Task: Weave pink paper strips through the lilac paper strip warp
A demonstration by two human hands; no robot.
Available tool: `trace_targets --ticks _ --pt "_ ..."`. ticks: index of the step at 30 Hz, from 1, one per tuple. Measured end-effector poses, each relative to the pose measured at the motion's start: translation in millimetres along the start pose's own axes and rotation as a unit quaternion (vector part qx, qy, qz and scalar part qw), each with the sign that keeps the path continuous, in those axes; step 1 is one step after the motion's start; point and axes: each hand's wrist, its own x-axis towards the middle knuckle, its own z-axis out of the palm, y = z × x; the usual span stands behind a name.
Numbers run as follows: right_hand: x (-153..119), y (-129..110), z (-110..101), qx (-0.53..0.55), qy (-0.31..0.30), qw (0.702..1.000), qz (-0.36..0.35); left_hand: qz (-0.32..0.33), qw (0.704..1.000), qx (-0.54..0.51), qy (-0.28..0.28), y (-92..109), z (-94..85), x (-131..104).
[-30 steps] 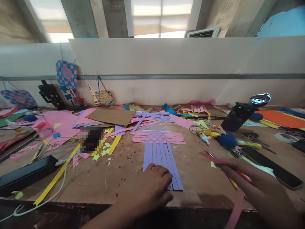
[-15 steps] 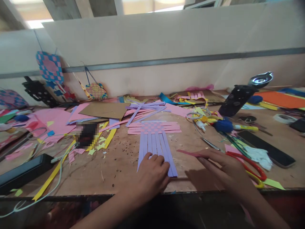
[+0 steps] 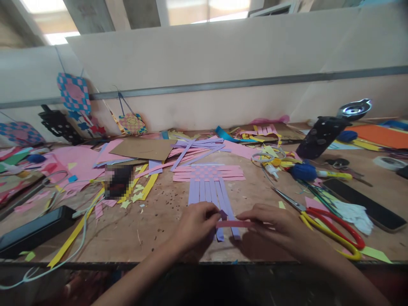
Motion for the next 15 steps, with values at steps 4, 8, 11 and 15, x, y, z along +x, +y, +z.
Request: trace_targets --ticks 4,8,11,15 --pt "19 0 13 0.016 -0.057 0.996 0.065 -0.034 0.994 -0.099 -0.009 -6 -7.4 7" --pt "40 12 25 -0.008 -0.062 0.995 0.075 -0.027 0.995 -0.098 0.000 -10 -10.4 9" --pt "52 24 32 -0.056 -0.023 0.997 0.054 -0.013 0.996 -0.079 0.026 -10 -10.9 9" --pt "56 32 36 -0.108 0.044 0.993 0.027 0.002 0.997 -0.055 0.050 -9 -11.3 7"
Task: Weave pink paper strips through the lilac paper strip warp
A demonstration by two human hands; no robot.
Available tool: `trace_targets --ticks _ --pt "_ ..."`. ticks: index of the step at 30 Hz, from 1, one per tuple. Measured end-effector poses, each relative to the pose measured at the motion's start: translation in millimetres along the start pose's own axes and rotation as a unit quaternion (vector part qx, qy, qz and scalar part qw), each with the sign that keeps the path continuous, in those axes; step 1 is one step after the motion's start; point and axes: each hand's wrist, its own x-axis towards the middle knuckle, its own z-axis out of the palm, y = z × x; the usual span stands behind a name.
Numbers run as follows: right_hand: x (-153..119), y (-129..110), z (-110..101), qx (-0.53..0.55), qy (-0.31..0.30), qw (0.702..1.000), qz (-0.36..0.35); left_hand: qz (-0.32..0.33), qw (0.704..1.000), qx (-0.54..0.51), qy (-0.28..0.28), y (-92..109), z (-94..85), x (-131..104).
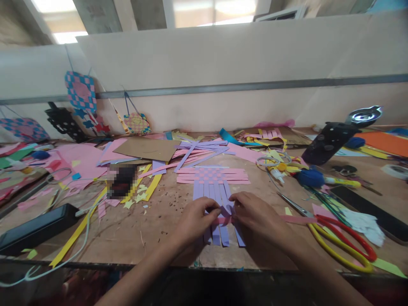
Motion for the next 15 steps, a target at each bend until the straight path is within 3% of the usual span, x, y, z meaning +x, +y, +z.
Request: trace_targets --ticks 5,10,15 --pt "-8 -14 -8 0.057 0.038 0.997 -0.040 0.028 0.999 0.015 -0.011 -2 1.6 0" --pt "-12 -27 -3 0.223 -0.028 0.974 -0.003 0.025 0.998 0.042 -0.037 -2 -0.4 -2" --pt "-11 -23 8 0.146 -0.017 0.989 0.034 0.064 0.976 0.188 -0.084 4 -11.4 -19"
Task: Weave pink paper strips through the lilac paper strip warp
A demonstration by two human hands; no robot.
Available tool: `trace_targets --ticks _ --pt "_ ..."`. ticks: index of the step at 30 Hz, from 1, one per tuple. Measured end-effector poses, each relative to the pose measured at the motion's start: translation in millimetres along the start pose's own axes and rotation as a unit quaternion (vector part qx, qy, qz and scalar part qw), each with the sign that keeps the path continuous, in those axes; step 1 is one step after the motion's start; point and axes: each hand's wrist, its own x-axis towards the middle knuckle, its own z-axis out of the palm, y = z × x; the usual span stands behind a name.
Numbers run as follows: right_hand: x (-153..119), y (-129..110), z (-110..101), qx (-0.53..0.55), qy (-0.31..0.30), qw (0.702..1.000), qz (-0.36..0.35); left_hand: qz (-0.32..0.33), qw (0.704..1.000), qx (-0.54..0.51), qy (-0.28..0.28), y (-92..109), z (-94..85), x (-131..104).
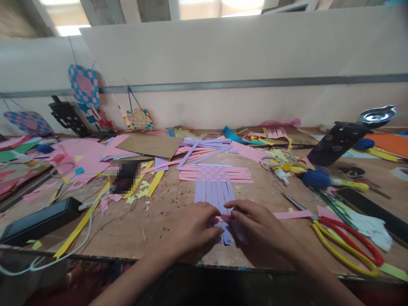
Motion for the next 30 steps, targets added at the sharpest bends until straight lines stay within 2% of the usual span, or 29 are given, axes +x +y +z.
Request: trace_targets --ticks 3,6,11,15,20,24,27,30 --pt "0 -1 3 -0.060 -0.012 0.998 -0.031 0.031 0.994 0.102 -0.016 5 0.3 -11" --pt "0 -3 7 -0.119 -0.018 0.990 -0.079 0.041 0.987 0.158 -0.013 8 7.3 -16" --pt "1 1 16 -0.268 0.016 0.951 -0.152 0.047 0.981 0.184 0.027 7 18.9 -16" --pt "2 5 19 -0.332 0.019 0.924 -0.189 0.022 0.986 0.164 0.034 8 18.8 -14" --pt "0 0 23 -0.375 0.035 0.902 -0.209 -0.027 0.995 0.083 0.053 8 16.4 -11" --pt "0 -4 27 -0.376 0.057 0.901 -0.209 -0.074 0.994 -0.012 0.074 5 15.1 -8" --pt "-2 -3 28 -0.363 0.079 0.908 -0.195 -0.120 0.984 -0.107 0.078 -1 13.5 -4" --pt "-5 1 25 -0.340 0.100 0.920 -0.169 -0.154 0.961 -0.217 0.081 -9 12.4 3"
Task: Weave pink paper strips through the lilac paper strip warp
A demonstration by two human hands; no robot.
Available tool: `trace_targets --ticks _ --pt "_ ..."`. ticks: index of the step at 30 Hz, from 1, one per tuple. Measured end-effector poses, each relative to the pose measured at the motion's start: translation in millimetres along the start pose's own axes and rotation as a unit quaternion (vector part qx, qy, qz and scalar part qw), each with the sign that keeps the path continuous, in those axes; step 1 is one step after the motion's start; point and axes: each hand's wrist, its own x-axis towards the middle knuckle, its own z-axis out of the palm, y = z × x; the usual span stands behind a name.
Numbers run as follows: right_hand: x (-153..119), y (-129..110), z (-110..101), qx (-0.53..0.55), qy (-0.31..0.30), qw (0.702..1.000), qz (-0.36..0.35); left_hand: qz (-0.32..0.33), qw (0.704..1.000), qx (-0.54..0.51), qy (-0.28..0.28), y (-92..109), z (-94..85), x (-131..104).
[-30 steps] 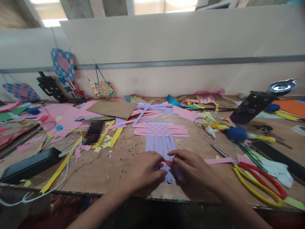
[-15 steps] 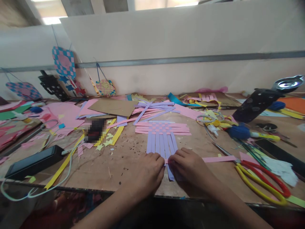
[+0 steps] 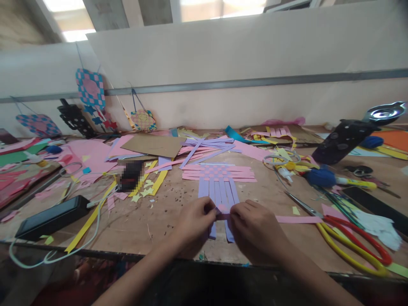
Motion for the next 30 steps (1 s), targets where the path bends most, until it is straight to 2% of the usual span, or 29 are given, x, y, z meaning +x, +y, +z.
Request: trace_targets --ticks 4,9,13,17,21,26,30 --pt "-5 2 -3 0.025 -0.004 1.000 0.010 -0.015 0.998 -0.053 -0.003 -6 -2.3 13" --pt "-4 -6 -3 0.016 -0.022 0.998 -0.056 -0.026 0.995 -0.093 -0.004 -6 -1.8 18" --pt "-1 -10 4 -0.009 0.001 0.997 -0.083 -0.026 0.993 -0.116 -0.004 -1 0.3 17" --pt "3 -9 10 -0.008 0.023 0.997 -0.077 -0.019 0.993 -0.117 -0.004 -1 1.6 13" --pt "6 -9 12 -0.002 0.031 0.997 -0.067 -0.017 0.990 -0.132 -0.041 -4 1.7 5" --pt "7 -9 11 0.017 0.031 0.998 -0.056 -0.046 0.975 -0.203 -0.074 -2 0.7 1" --pt "6 -4 7 0.046 0.020 0.998 -0.044 -0.016 0.980 -0.191 -0.050 0 -3.4 2"
